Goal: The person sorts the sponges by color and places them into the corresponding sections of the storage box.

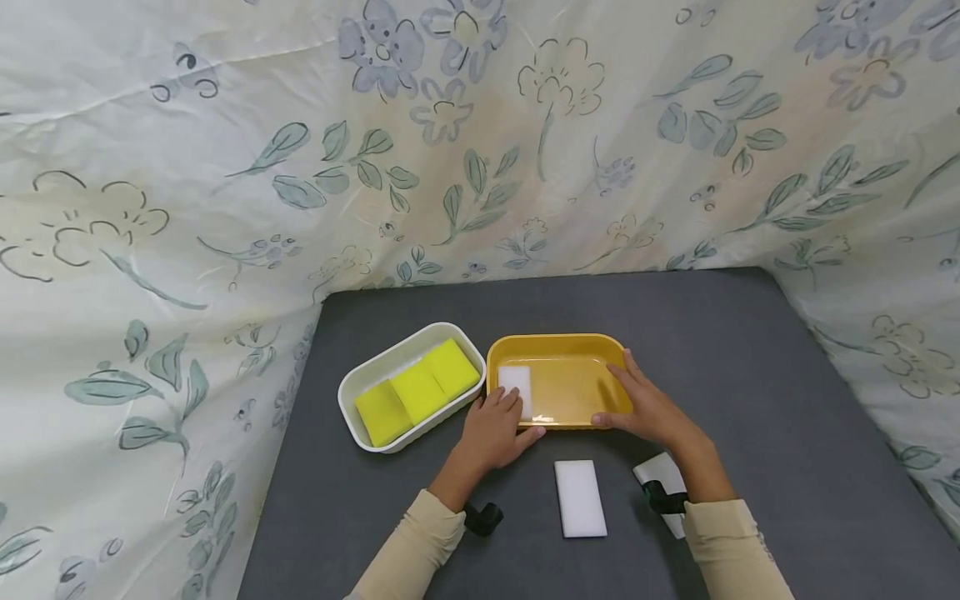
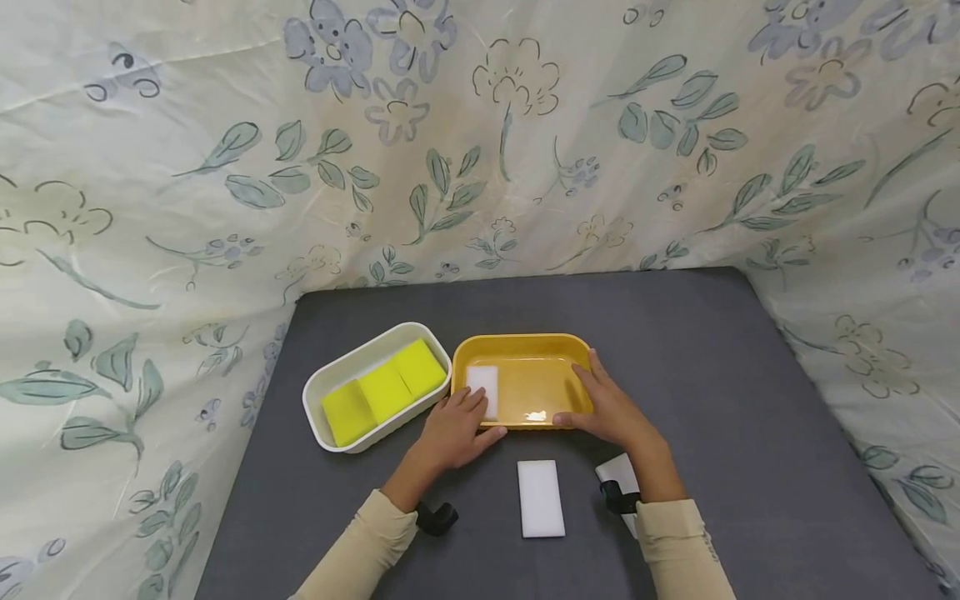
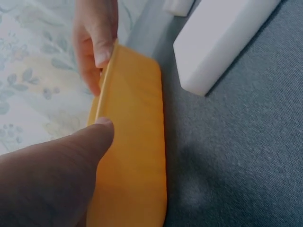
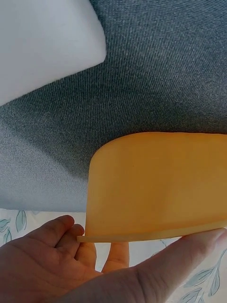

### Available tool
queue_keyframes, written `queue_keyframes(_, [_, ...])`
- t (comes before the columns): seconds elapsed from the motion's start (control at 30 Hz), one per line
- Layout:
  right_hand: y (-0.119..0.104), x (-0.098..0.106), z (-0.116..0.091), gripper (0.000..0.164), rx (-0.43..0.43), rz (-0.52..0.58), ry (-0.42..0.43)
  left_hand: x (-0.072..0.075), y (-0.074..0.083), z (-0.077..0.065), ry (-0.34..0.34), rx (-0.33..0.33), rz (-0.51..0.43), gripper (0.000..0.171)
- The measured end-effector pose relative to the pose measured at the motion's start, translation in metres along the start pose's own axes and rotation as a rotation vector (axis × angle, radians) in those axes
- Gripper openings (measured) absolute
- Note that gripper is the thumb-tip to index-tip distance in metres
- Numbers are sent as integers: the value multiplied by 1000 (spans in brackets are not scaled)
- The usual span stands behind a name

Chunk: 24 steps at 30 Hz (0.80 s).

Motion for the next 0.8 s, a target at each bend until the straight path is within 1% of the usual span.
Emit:
queue_keyframes(0.17, [0,0,0,107,6,1,-1,1,3,4,-37,55,-4,81])
queue_keyframes(0.37, [2,-2,0,107,-6,13,-6,6,6,7,-51,96,-21,90])
queue_keyframes(0.53, [2,-2,1,109,0,8,-10,4,5,10,-73,98,-38,97])
queue_keyframes(0.63, [2,-2,3,109,1,-2,-12,7,5,9,-76,94,-32,102])
queue_keyframes(0.8, [-2,-1,3,107,1,-14,-8,14,12,2,-44,79,-31,105])
Point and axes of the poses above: each hand's wrist, its own z-axis towards the middle knuckle, its own x-axis out of the back of the hand, y = z × x, the point moved 3 cm from there along z, towards the middle knuckle, and after that the axes turned 3 degrees about -y, right-handed, at the moved point
